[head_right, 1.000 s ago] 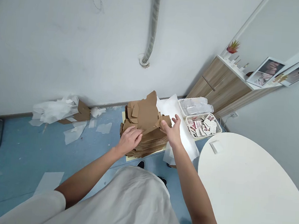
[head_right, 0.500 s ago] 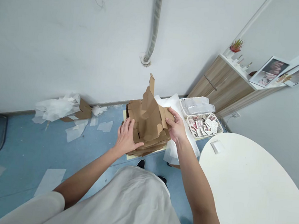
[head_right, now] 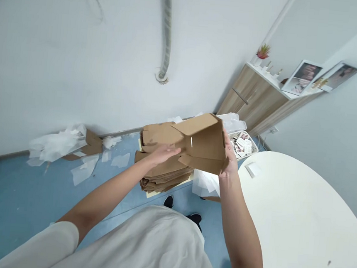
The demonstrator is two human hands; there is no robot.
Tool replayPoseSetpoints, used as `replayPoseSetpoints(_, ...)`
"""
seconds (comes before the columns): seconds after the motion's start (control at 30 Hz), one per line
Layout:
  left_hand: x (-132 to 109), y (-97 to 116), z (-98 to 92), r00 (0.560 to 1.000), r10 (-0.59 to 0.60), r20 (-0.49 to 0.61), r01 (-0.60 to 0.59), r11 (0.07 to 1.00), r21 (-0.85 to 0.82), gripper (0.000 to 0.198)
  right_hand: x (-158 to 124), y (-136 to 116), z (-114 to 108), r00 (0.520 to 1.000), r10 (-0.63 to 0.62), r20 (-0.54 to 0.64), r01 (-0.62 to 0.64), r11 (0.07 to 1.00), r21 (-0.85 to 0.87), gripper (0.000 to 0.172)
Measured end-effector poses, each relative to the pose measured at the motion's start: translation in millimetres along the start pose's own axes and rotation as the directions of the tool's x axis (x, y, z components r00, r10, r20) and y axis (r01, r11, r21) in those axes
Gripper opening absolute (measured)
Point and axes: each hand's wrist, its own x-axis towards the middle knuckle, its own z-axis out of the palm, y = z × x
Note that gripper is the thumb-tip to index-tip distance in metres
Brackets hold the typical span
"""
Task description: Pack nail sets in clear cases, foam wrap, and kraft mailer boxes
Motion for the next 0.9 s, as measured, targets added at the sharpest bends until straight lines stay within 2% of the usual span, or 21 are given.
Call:
replayPoseSetpoints(0.07,7.6,11.5,17.2,0.99,-0.001,0.143,0.017,0.994,-0.11,0.039,-9.4,4.5,-15.0,0.998,-0.016,-0.064,0.022,0.995,0.095,0.062)
replayPoseSetpoints(0.1,10.0,17.0,27.3,0.985,0.007,0.17,0.023,0.985,-0.172,0.036,-14.7,9.0,-24.0,0.995,-0.02,-0.093,0.033,0.989,0.147,0.06)
replayPoseSetpoints(0.2,13.8,30.8,60.4,0.98,0.054,0.192,0.012,0.945,-0.326,0.032,-34.3,29.0,-57.8,0.978,0.003,-0.209,0.045,0.973,0.226,0.054)
replayPoseSetpoints(0.27,15.2,36.7,82.7,0.974,0.092,0.206,-0.013,0.935,-0.354,0.027,-52.1,44.0,-85.5,0.958,0.048,-0.282,0.033,0.961,0.274,0.049)
replayPoseSetpoints(0.33,16.2,40.3,104.5,0.968,0.13,0.214,-0.061,0.951,-0.303,0.024,-74.6,57.4,-115.1,0.931,0.114,-0.348,-0.002,0.952,0.307,0.048)
replayPoseSetpoints(0.43,16.8,43.8,137.1,0.958,0.173,0.228,-0.146,0.981,-0.13,0.022,-114.7,73.0,-158.6,0.873,0.21,-0.44,-0.072,0.948,0.309,0.058)
replayPoseSetpoints(0.53,16.6,48.2,172.1,0.945,0.194,0.265,-0.204,0.979,0.011,0.023,-155.6,86.4,-197.3,0.792,0.238,-0.563,-0.08,0.954,0.29,0.073)
replayPoseSetpoints(0.6,16.9,51.5,197.7,0.93,0.213,0.299,-0.24,0.969,0.056,0.024,-180.3,95.6,-221.2,0.741,0.238,-0.628,-0.086,0.961,0.263,0.077)
replayPoseSetpoints(0.67,18.1,53.9,225.1,0.905,0.239,0.351,-0.276,0.959,0.057,0.024,-202.4,105.1,-245.1,0.717,0.249,-0.651,-0.118,0.964,0.238,0.071)
replayPoseSetpoints(0.8,20.8,53.7,280.8,0.85,0.265,0.455,-0.313,0.949,0.032,0.024,-241.9,122.2,-294.3,0.688,0.282,-0.669,-0.183,0.959,0.217,0.046)
replayPoseSetpoints(0.9,20.9,50.8,317.1,0.844,0.237,0.481,-0.314,0.946,0.085,0.026,-267.7,133.1,-326.8,0.626,0.321,-0.711,-0.237,0.947,0.218,0.037)
